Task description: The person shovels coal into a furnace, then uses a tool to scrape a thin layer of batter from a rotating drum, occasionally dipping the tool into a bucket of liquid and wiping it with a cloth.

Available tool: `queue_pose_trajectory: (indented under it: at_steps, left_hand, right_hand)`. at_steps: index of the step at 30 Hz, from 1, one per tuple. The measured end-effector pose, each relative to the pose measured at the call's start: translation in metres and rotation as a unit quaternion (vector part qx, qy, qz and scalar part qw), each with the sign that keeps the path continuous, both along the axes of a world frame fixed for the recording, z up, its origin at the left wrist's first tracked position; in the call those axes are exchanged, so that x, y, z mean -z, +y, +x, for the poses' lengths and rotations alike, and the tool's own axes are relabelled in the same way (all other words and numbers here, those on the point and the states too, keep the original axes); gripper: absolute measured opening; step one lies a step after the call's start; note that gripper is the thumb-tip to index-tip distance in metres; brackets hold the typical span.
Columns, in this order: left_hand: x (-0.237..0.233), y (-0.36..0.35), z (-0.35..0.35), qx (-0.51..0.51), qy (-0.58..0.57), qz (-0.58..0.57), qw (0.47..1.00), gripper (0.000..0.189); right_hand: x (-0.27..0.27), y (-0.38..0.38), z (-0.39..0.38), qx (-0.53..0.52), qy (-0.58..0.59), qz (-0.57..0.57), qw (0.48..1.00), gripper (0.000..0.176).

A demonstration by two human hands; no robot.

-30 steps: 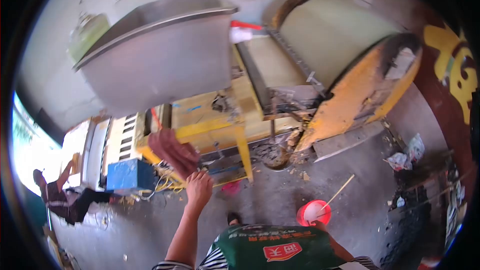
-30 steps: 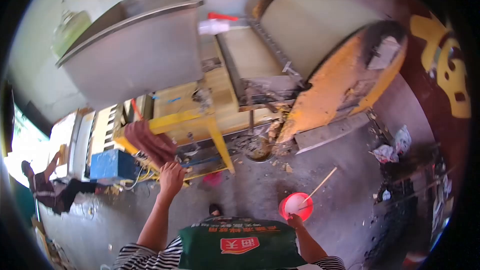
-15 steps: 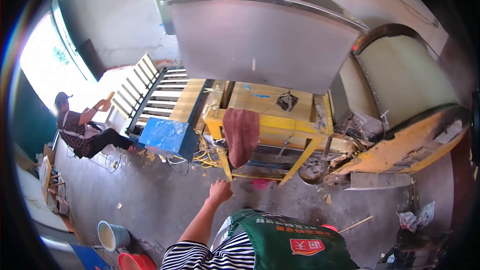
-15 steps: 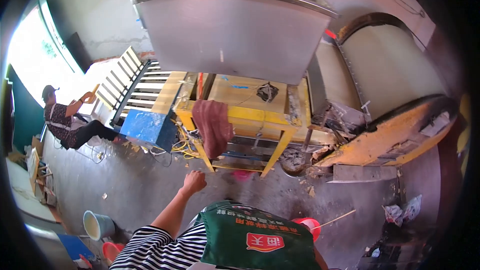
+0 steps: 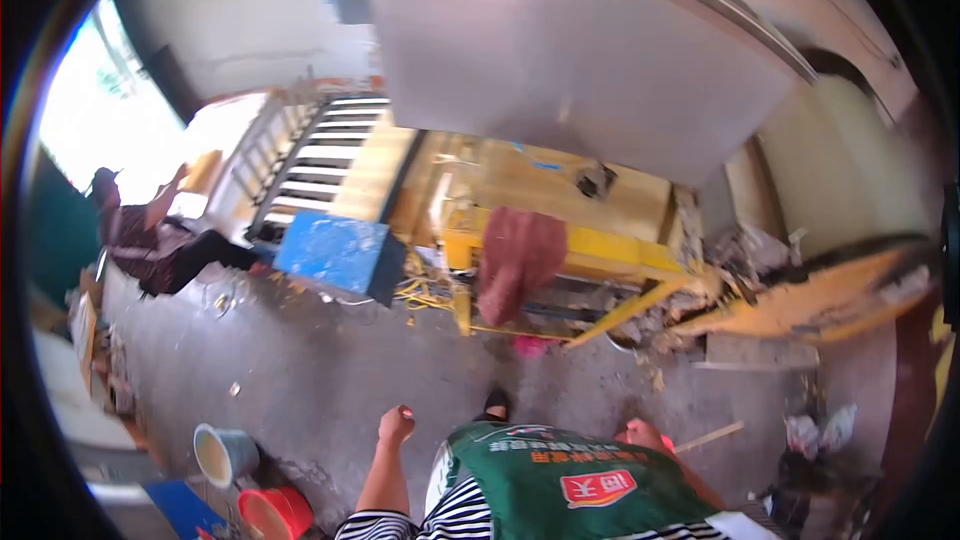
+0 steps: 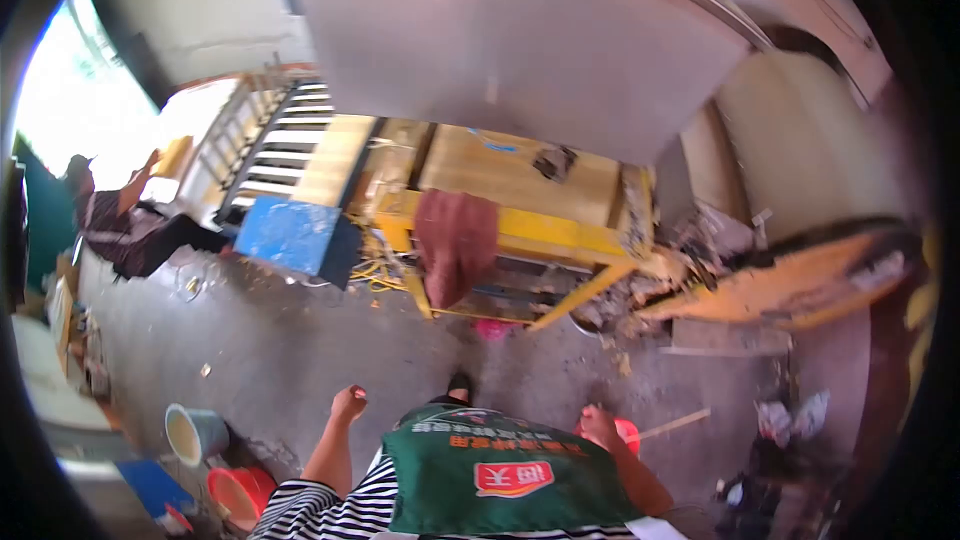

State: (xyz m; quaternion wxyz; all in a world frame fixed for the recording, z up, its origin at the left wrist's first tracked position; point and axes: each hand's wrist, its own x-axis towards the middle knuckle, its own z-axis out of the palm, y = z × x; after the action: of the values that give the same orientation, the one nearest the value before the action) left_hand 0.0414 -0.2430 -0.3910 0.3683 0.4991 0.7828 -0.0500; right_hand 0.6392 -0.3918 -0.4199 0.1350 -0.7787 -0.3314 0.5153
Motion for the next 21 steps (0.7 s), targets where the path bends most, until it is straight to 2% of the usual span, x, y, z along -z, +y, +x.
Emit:
queue_pose_trajectory:
  at_steps: [1, 2, 3, 4, 5, 10, 14, 17, 19, 21]
  left_hand:
    - [0.009, 0.001, 0.0, 0.033, -0.008, -0.011, 0.999, 0.026]
    - [0.02, 0.002, -0.004, 0.029, -0.05, 0.027, 0.998, 0.026]
    - [0.033, 0.005, -0.003, 0.027, -0.095, 0.059, 0.993, 0.027]
    - [0.035, 0.01, 0.002, 0.038, -0.101, 0.059, 0.992, 0.028]
    - [0.034, 0.018, 0.006, 0.043, -0.106, 0.064, 0.991, 0.028]
    - [0.043, 0.045, 0.004, 0.103, -0.108, 0.049, 0.988, 0.027]
    - [0.037, 0.064, 0.012, 0.135, -0.107, 0.088, 0.981, 0.025]
    - [0.03, 0.069, 0.025, 0.133, -0.119, 0.115, 0.977, 0.025]
    - [0.025, 0.067, 0.036, 0.133, -0.14, 0.106, 0.976, 0.025]
    - [0.017, 0.06, 0.046, 0.139, -0.138, 0.104, 0.975, 0.025]
  right_hand:
    - [-0.008, 0.008, -0.009, -0.009, -0.034, 0.001, 0.999, 0.031]
    - [0.019, 0.005, -0.001, 0.041, 0.022, -0.043, 0.998, 0.033]
    - [-0.024, 0.019, -0.02, 0.032, -0.012, -0.021, 0.999, 0.034]
    - [-0.026, 0.026, -0.022, 0.024, -0.002, -0.023, 0.999, 0.03]
    - [-0.043, 0.035, -0.028, -0.038, -0.058, -0.019, 0.997, 0.032]
    - [-0.077, 0.043, -0.05, 0.013, -0.057, 0.002, 0.998, 0.032]
    - [-0.073, 0.008, -0.051, -0.029, -0.091, 0.021, 0.995, 0.03]
    - [-0.031, -0.039, -0.034, -0.003, -0.072, -0.007, 0.997, 0.034]
    - [-0.028, -0.063, -0.023, -0.138, -0.122, 0.11, 0.977, 0.032]
    - [-0.025, -0.08, -0.018, -0.087, -0.189, -0.046, 0.977, 0.026]
